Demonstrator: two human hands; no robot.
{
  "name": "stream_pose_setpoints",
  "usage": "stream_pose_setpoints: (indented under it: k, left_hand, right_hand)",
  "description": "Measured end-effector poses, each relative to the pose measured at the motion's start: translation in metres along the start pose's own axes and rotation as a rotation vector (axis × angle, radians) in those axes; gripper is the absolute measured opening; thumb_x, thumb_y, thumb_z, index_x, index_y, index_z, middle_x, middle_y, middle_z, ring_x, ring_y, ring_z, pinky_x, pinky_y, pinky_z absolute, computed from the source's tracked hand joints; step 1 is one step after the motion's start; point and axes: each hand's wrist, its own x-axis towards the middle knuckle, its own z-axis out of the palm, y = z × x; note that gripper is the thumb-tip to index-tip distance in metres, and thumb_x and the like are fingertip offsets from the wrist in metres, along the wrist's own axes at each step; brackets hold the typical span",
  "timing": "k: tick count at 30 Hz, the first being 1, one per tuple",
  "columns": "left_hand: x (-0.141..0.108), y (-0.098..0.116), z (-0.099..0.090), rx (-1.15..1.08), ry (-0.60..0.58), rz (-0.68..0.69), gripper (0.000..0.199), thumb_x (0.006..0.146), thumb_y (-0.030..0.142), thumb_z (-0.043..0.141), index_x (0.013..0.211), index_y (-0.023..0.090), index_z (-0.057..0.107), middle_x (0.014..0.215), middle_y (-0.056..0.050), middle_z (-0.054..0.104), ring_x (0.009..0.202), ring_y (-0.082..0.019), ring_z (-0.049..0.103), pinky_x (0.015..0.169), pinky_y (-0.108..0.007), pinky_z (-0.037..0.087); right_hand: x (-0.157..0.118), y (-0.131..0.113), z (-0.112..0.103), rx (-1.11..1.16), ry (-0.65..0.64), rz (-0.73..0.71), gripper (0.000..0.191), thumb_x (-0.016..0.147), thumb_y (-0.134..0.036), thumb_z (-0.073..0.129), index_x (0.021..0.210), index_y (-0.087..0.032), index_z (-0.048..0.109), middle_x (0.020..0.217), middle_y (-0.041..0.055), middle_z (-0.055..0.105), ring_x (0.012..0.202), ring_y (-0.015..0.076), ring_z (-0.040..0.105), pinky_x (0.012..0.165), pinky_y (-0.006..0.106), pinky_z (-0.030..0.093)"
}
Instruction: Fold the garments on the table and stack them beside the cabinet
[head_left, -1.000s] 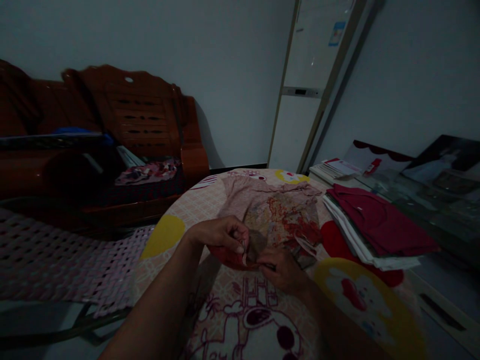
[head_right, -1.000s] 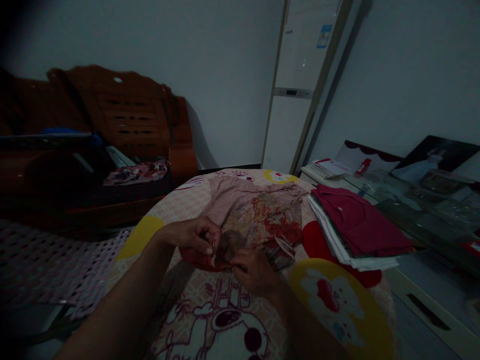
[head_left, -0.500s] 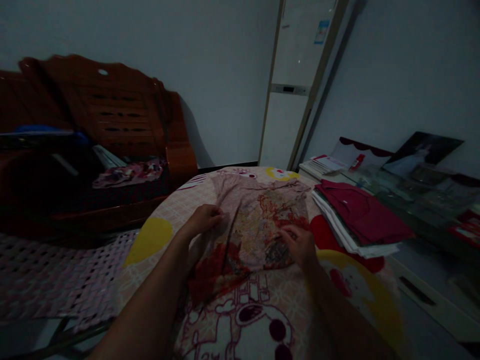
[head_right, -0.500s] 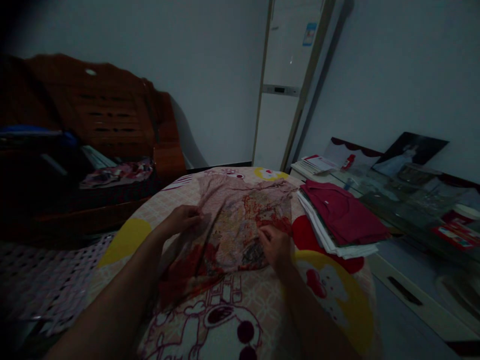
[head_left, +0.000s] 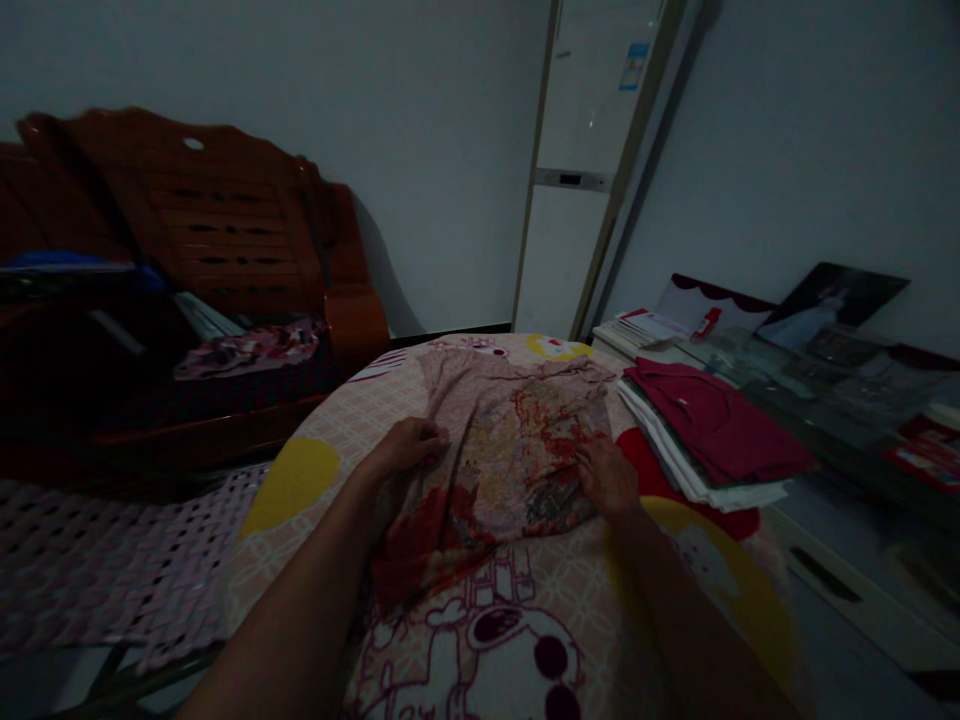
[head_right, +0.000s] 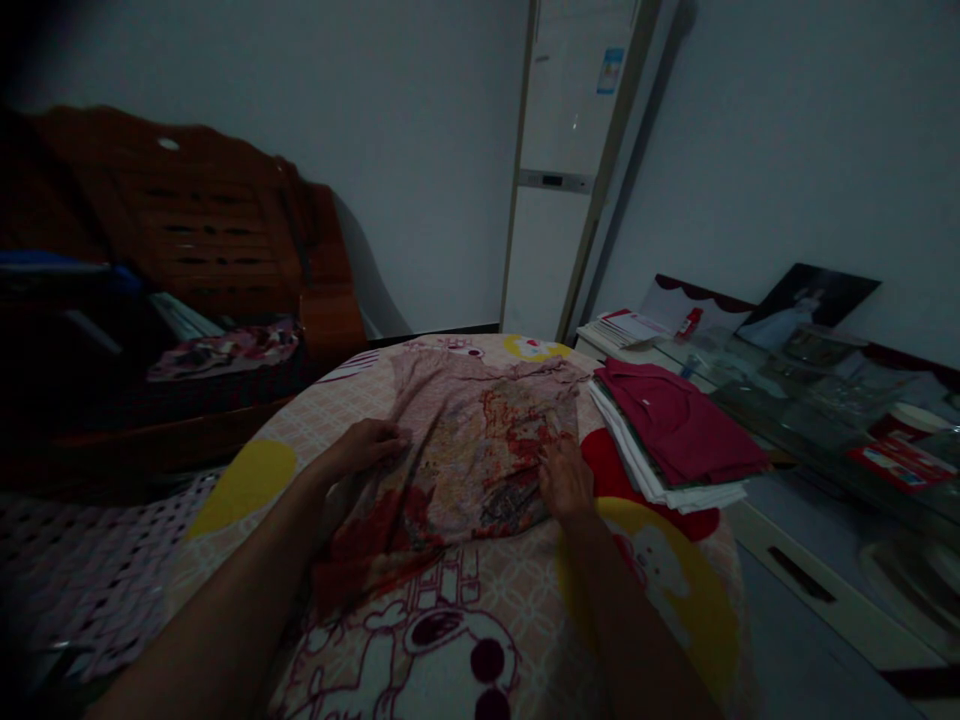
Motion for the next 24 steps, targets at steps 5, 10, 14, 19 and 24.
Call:
stream_pose_setpoints:
  k: [5, 10, 14, 19, 24]
  left_hand:
    - [-0.001, -0.001, 0.0, -0.048, 0.029, -0.017, 0.035, 0.067, 0.052, 0.059, 0.06, 0.017, 0.062, 0.053, -0.002, 0.061, 0.05, -0.015, 0.053, 0.049, -0.024, 0.036]
    - [-0.002, -0.001, 0.0, -0.045, 0.017, -0.041, 0.036, 0.068, 0.051, 0.058, 0.057, 0.017, 0.06, 0.053, -0.002, 0.061, 0.049, -0.015, 0.052, 0.049, -0.024, 0.035]
    - [-0.001, -0.003, -0.002, -0.01, 0.013, -0.009, 0.037, 0.07, 0.052, 0.057, 0.057, 0.018, 0.06, 0.053, -0.003, 0.062, 0.05, -0.015, 0.052, 0.049, -0.024, 0.035]
    - [-0.002, -0.004, -0.003, -0.036, 0.018, -0.011, 0.037, 0.071, 0.051, 0.057, 0.057, 0.017, 0.06, 0.053, -0.003, 0.062, 0.05, -0.015, 0.052, 0.049, -0.024, 0.036]
    - [-0.003, -0.006, -0.005, -0.069, 0.033, -0.052, 0.033, 0.07, 0.047, 0.059, 0.059, 0.017, 0.061, 0.053, -0.002, 0.062, 0.049, -0.013, 0.054, 0.049, -0.023, 0.037]
  right_hand:
    - [0.004, -0.003, -0.015, 0.186, 0.217, 0.077, 0.016, 0.074, -0.019, 0.05, 0.077, -0.018, 0.066, 0.085, 0.0094, 0.068, 0.088, 0.0239, 0.06, 0.085, 0.037, 0.047]
    - [0.007, 0.006, -0.03, 0.72, 0.308, 0.269, 0.018, 0.072, -0.032, 0.053, 0.073, -0.017, 0.065, 0.063, -0.0001, 0.061, 0.06, 0.0158, 0.055, 0.059, 0.026, 0.044]
    - [0.009, 0.026, -0.041, 0.725, 0.313, 0.385, 0.022, 0.068, -0.035, 0.055, 0.071, -0.016, 0.065, 0.054, -0.003, 0.054, 0.052, 0.0137, 0.049, 0.052, 0.024, 0.038]
    - [0.008, 0.036, -0.06, 0.198, -0.12, 0.365, 0.023, 0.073, -0.036, 0.055, 0.071, -0.018, 0.069, 0.065, 0.0028, 0.065, 0.063, 0.0165, 0.059, 0.057, 0.024, 0.036]
    - [0.002, 0.042, -0.068, -0.272, -0.532, 0.289, 0.028, 0.087, -0.029, 0.049, 0.074, -0.017, 0.071, 0.08, 0.0113, 0.072, 0.075, 0.02, 0.066, 0.057, 0.026, 0.034]
